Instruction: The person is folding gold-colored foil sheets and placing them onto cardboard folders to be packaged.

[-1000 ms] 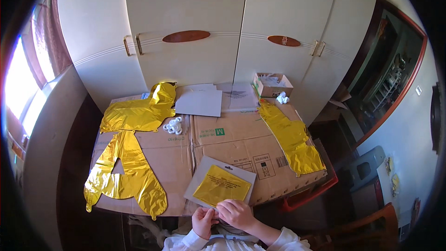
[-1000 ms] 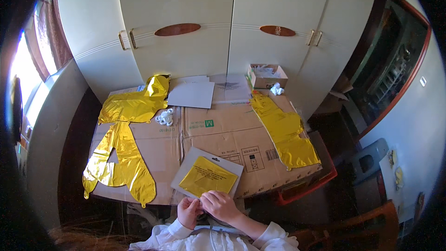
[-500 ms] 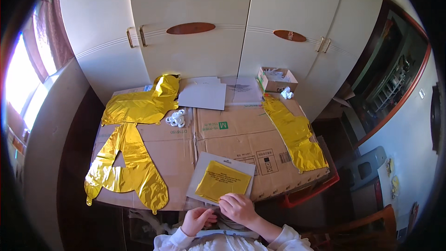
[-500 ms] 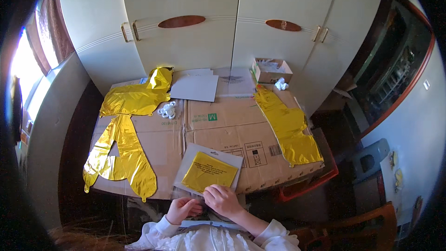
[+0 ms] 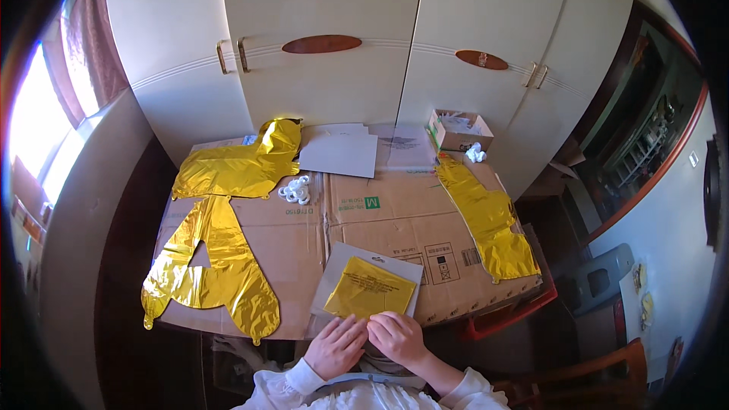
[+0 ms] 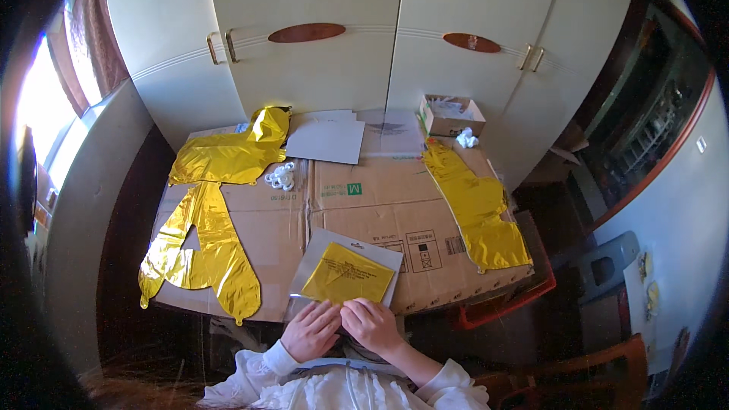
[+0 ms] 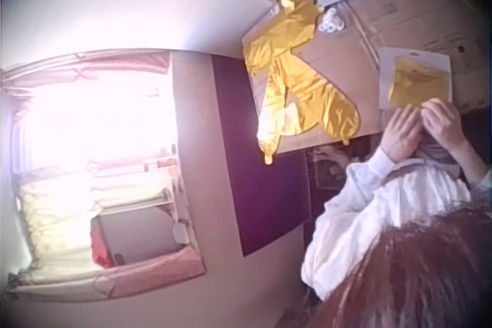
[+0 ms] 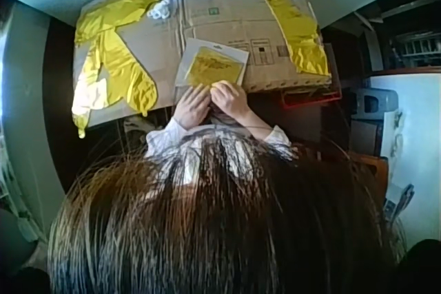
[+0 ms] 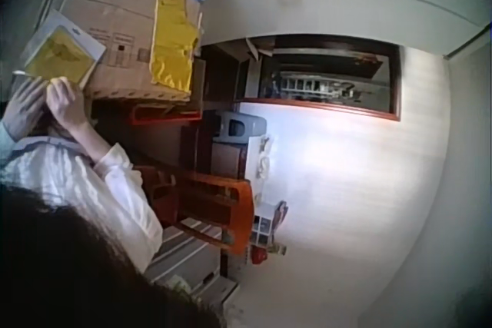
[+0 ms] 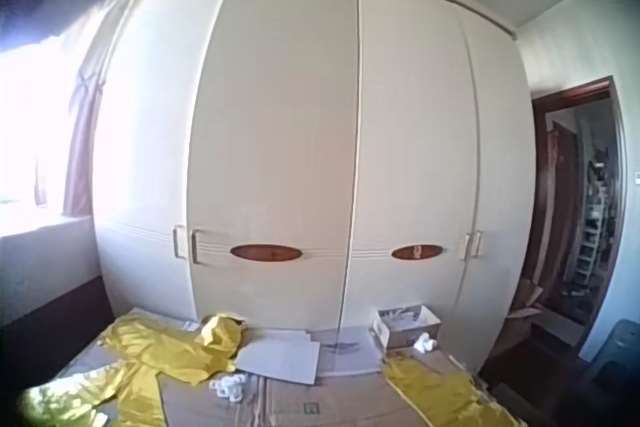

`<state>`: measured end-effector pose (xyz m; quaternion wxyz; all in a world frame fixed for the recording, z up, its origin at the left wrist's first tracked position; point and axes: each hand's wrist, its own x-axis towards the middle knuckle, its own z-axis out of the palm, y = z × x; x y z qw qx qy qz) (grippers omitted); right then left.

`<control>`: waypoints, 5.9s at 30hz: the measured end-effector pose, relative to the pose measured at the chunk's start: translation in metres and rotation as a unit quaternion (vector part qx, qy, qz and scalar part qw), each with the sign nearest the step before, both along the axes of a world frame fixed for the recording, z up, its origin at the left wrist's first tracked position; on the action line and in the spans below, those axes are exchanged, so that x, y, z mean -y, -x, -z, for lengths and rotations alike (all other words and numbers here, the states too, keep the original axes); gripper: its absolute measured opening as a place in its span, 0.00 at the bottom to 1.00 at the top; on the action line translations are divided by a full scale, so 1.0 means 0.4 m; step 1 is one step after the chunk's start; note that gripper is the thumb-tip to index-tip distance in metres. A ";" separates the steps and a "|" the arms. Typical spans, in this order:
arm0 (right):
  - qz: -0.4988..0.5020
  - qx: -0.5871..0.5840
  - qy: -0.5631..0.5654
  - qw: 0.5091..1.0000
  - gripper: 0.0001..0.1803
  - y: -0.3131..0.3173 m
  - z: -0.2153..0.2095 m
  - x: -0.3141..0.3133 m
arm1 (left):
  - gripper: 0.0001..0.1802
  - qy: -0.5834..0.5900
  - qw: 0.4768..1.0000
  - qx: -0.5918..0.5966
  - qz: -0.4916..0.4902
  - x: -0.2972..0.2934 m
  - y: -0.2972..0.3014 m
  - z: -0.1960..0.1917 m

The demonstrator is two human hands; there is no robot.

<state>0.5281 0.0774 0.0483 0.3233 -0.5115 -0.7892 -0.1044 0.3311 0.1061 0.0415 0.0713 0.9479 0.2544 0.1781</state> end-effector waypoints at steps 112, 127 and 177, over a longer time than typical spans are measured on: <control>0.089 0.185 0.071 0.976 0.09 0.032 0.024 -0.058 | 0.29 -0.038 0.990 0.040 -0.131 0.020 -0.026 0.027; 0.038 0.049 0.072 0.996 0.04 0.028 -0.042 -0.071 | 0.31 0.009 0.985 0.031 -0.169 -0.034 -0.090 0.028; 0.043 0.017 0.142 0.989 0.10 0.035 -0.055 -0.058 | 0.31 0.010 0.986 0.016 -0.165 0.021 -0.054 -0.005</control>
